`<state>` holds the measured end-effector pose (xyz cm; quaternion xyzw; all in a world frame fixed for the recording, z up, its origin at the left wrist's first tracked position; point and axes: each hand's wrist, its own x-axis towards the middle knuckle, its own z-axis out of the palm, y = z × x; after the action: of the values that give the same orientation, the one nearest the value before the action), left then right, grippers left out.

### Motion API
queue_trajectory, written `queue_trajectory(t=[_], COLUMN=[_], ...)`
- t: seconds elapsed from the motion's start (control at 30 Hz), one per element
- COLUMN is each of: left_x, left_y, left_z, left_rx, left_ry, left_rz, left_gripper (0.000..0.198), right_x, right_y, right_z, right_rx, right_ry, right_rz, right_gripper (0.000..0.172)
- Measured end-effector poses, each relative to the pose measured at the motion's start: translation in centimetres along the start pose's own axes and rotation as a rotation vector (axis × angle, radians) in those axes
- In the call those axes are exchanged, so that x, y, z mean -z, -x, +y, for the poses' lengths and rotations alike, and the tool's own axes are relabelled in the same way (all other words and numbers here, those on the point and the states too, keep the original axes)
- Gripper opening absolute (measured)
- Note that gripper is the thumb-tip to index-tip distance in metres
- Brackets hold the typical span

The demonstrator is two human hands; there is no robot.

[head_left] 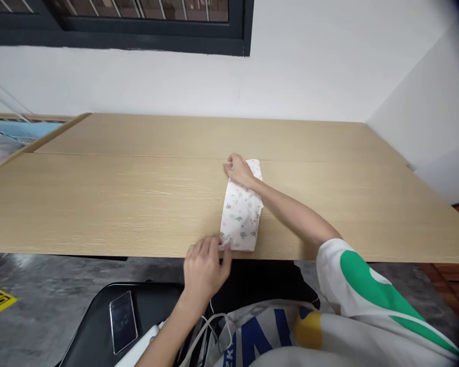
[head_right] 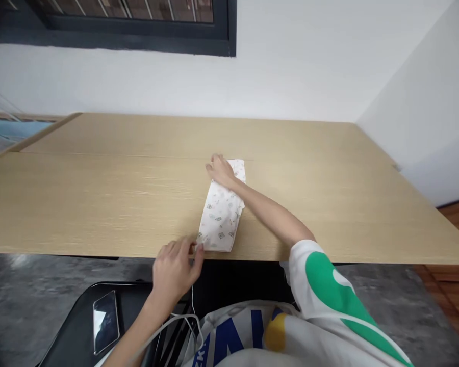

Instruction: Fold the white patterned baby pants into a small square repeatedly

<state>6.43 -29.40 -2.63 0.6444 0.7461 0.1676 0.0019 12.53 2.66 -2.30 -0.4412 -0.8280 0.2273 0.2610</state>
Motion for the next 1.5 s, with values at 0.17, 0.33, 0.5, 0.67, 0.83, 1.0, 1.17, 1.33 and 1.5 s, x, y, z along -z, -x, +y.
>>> queue_trajectory(t=[0.17, 0.33, 0.5, 0.67, 0.83, 1.0, 1.17, 1.33, 1.5], left_x=[-1.8, -4.0, -4.9, -4.8, -5.3, -6.3, -6.1, -5.4, -5.4], left_y=[0.4, 1.5, 2.3, 2.3, 2.0, 2.3, 2.4, 2.4, 2.6], left_z=[1.7, 1.7, 0.7, 0.6, 0.5, 0.5, 0.5, 0.6, 0.6], left_rx=[-0.355, -0.476, -0.547, -0.513, -0.513, -0.487, -0.479, -0.466, -0.462], left_ry=[0.155, 0.096, -0.002, 0.031, 0.072, 0.081, 0.104, 0.099, 0.113], left_rz=[0.023, 0.040, 0.124, 0.058, 0.058, 0.094, 0.103, 0.091, 0.090], left_gripper=[0.038, 0.034, 0.017, 0.027, 0.050, 0.059, 0.056, 0.056, 0.058], right_x=[1.7, 2.2, 0.3, -0.8, -1.0, -1.5, -1.7, -1.3, -1.1], right_y=[8.1, 16.0, 19.6, 19.2, 17.2, 13.1, 6.4, 1.8, -0.4], right_z=[-3.1, -4.7, -4.0, -2.5, -0.3, 2.7, 5.3, 7.2, 8.5], right_rx=[0.461, 0.676, 0.870, 0.824, 0.754, 0.706, 0.536, 0.375, 0.304], right_ry=[-0.107, -0.150, -0.137, -0.029, 0.126, 0.260, 0.316, 0.334, 0.320], right_rz=[-0.224, -0.463, -0.531, -0.458, -0.340, -0.280, -0.304, -0.273, -0.247], right_gripper=[0.049, 0.052, 0.059, 0.054, 0.057, 0.058, 0.062, 0.068, 0.073])
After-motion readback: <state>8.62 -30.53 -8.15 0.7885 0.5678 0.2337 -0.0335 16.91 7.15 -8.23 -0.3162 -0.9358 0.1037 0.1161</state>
